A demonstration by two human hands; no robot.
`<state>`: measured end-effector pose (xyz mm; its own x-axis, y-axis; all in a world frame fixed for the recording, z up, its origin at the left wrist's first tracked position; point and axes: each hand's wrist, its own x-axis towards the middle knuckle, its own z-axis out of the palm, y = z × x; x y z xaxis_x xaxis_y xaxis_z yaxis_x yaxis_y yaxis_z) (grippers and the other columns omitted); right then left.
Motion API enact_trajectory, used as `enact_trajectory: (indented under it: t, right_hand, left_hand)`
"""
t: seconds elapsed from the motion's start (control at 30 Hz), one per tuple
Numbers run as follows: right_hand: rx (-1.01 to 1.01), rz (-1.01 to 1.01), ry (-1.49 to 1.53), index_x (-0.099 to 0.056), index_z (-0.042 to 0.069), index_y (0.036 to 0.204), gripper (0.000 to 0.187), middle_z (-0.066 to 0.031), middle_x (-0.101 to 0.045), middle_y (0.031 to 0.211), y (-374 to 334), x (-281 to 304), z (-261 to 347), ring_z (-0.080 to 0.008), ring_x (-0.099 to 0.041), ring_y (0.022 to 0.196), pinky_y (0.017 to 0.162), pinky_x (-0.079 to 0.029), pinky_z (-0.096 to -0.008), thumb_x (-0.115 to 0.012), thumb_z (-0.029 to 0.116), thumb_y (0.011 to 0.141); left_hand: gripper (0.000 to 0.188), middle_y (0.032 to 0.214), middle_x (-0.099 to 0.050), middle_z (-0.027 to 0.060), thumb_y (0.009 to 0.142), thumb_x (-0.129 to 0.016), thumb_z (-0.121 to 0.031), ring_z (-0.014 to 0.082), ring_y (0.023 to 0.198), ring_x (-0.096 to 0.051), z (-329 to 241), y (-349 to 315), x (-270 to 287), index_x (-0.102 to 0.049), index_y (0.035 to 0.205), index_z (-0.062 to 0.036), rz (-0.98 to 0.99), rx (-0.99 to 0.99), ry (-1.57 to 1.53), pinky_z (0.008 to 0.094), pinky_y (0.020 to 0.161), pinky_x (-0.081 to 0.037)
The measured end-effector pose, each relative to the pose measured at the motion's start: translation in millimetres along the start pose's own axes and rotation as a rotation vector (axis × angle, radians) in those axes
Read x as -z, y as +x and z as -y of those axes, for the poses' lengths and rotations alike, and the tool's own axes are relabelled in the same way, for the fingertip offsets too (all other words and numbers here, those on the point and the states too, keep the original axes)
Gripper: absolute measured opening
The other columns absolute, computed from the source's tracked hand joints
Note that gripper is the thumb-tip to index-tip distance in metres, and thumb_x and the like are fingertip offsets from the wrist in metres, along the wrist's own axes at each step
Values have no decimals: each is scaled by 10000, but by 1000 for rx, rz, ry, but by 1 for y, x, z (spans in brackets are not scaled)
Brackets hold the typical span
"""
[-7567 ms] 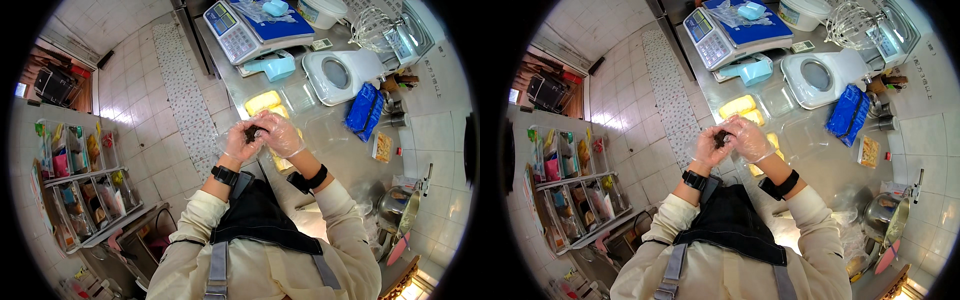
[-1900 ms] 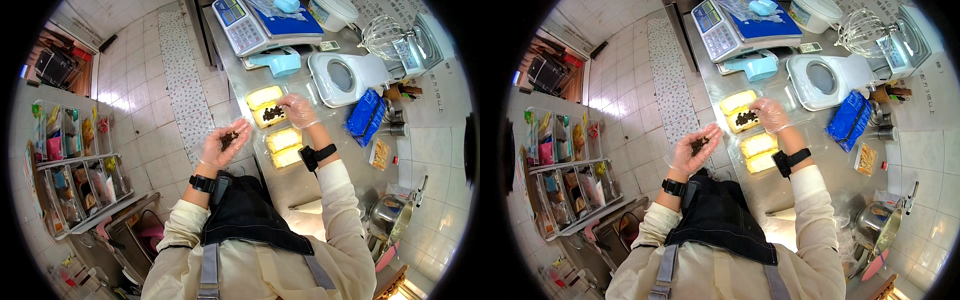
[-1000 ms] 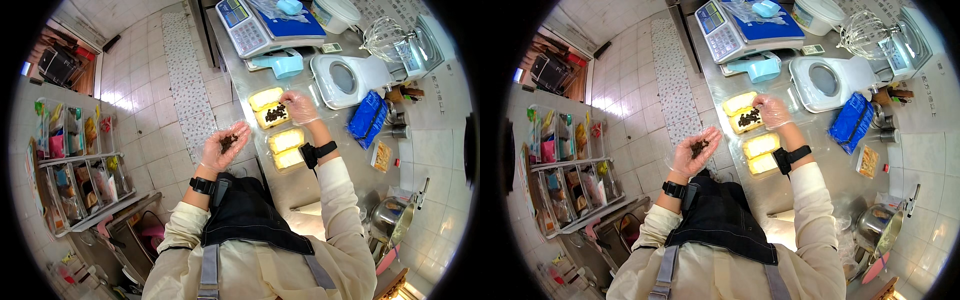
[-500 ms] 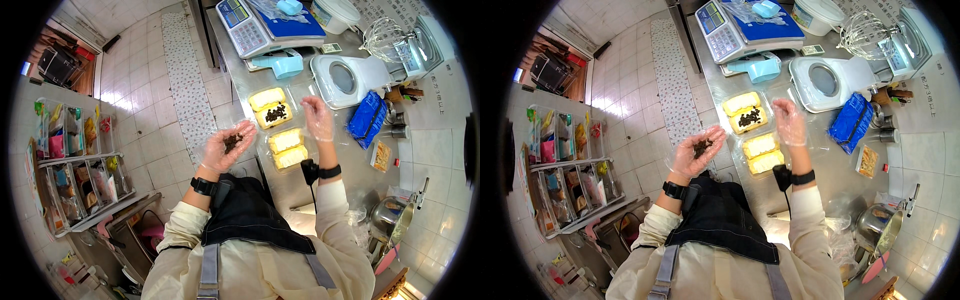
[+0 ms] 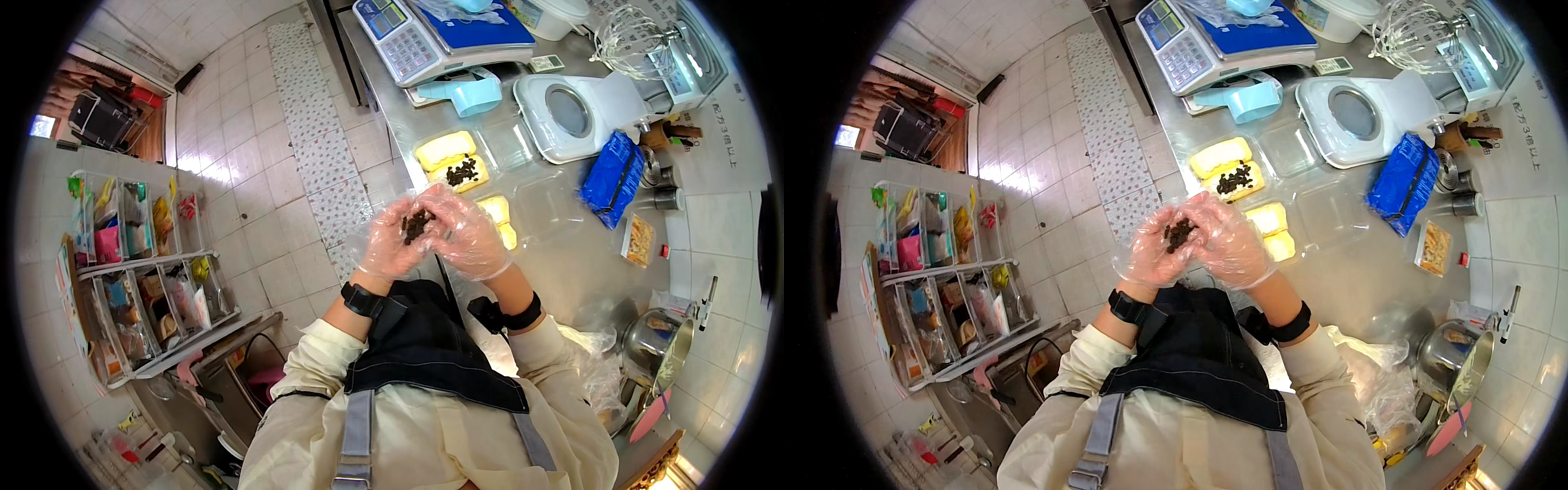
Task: The person assembles cream puffs by filling them with cream and toppings. They use a piping bag to apply cream onto the pastries and sprinkle chocolate chips on top. The finished items are placed into clear plastic containers on the stainless steel counter.
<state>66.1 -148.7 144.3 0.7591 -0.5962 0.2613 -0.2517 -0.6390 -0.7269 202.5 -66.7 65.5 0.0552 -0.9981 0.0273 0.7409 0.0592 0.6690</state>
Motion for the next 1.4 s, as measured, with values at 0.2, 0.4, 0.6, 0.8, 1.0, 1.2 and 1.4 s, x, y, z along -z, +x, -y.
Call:
enact_trajectory:
  t: [0.2, 0.4, 0.6, 0.8, 1.0, 1.2, 1.4]
  right_hand:
    - [64, -24, -102, -615, 73, 1056, 417, -124, -578, 1002, -5, -20, 2, -319, -565, 938, 829, -467, -384, -695, 71, 647]
    - [191, 30, -239, -626, 66, 952, 276, -88, -588, 925, -7, -29, -5, -294, -558, 918, 848, -451, -387, -637, 31, 679]
    - [147, 26, 38, -629, 56, 924, 201, -96, -611, 875, -3, -26, -25, -279, -594, 872, 759, -490, -355, -603, 17, 728]
    - [-38, -30, -99, -647, 58, 867, 109, -112, -626, 822, 27, 6, -60, -291, -605, 816, 747, -492, -361, -602, 69, 769]
    - [128, 137, -353, -622, 62, 895, 133, -110, -609, 876, 37, 1, -119, -308, -588, 831, 744, -487, -377, -628, 65, 762]
    - [28, 148, -304, -627, 46, 908, 189, -132, -608, 880, 37, -4, -116, -316, -575, 880, 802, -476, -398, -598, 52, 721]
    - [102, 94, -265, -616, 61, 963, 251, -148, -616, 919, 33, -2, -124, -334, -584, 881, 797, -476, -409, -542, -12, 735]
  left_hand:
    - [518, 1308, -488, 153, 963, -349, -311, 228, 1200, -486, -9, 15, -26, -387, 1340, 42, -208, 330, -558, 344, 1010, -399]
    - [512, 1338, -460, 197, 955, -344, -269, 274, 1231, -455, 0, 10, -6, -380, 1329, 79, -186, 398, -512, 377, 1069, -331]
    - [390, 1071, -609, 140, 935, -393, -203, 232, 879, -628, 11, 6, 29, -485, 1215, 53, -115, 451, -664, 318, 752, -549]
    - [465, 1331, -449, 229, 928, -398, -182, 331, 1242, -440, 0, 20, 13, -395, 1307, 88, -318, 383, -663, 410, 1055, -380]
    - [480, 1314, -466, 224, 925, -393, -192, 325, 1240, -444, -11, 14, 18, -387, 1307, 100, -374, 349, -602, 403, 1051, -386]
    - [478, 1321, -465, 220, 916, -395, -177, 321, 1231, -457, -18, 8, 29, -391, 1306, 99, -376, 314, -638, 404, 1049, -389]
    - [486, 1360, -411, 245, 914, -422, -165, 343, 1277, -398, -17, 6, 36, -375, 1314, 106, -387, 300, -691, 410, 1063, -373]
